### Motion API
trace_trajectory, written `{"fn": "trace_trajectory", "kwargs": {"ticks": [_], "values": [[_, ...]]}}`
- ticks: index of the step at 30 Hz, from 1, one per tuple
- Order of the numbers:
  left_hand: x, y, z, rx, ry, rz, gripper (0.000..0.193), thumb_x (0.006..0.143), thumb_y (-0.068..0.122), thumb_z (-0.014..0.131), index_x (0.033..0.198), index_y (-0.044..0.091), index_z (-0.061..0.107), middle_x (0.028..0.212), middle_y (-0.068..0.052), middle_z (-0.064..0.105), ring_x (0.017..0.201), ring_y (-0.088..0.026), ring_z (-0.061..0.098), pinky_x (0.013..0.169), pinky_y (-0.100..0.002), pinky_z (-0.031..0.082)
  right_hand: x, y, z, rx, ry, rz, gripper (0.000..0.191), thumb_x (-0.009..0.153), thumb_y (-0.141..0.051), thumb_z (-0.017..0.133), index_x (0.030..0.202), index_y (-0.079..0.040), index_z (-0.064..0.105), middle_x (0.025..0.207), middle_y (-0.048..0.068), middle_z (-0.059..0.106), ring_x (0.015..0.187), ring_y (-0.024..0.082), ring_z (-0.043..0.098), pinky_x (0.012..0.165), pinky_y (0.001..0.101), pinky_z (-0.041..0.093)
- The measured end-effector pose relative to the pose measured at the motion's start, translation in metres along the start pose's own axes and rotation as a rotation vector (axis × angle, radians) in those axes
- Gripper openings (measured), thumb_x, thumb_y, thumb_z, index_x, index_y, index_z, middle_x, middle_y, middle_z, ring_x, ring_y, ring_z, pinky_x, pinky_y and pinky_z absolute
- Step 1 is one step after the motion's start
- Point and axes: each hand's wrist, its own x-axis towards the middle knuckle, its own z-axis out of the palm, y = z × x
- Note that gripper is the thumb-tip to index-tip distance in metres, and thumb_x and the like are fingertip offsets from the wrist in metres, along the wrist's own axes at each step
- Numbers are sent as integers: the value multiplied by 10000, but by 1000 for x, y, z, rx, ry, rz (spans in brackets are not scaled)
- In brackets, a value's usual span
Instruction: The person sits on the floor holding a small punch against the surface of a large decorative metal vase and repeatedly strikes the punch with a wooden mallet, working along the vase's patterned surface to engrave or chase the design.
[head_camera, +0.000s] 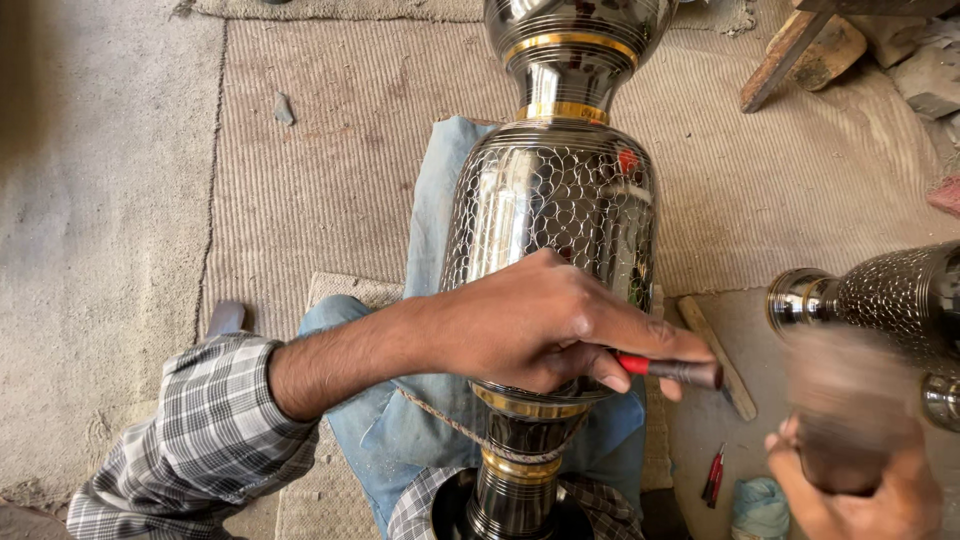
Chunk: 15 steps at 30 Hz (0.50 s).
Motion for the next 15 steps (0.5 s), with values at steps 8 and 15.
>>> {"fn": "trace_trajectory", "kwargs": {"ticks": [8,15], "values": [[7,-11,-2,-24,-136,125,568,987,129,719,1508,278,546,1191,61,798,879,-66,791,663,-271,594,-29,33,21,-144,111,-298,722,779,-44,805,1402,44,452,972,205,665,882,306,700,847,376,587],[8,-12,-9,-112,-223,185,666,939,46,668,1527,299,484,1251,106,768,916,-38,758,681,-253,565,-64,40,17,-103,151,136,286,915,75,794,1010,-15,539,841,148,669,751,200,692,800,316,597]]}}
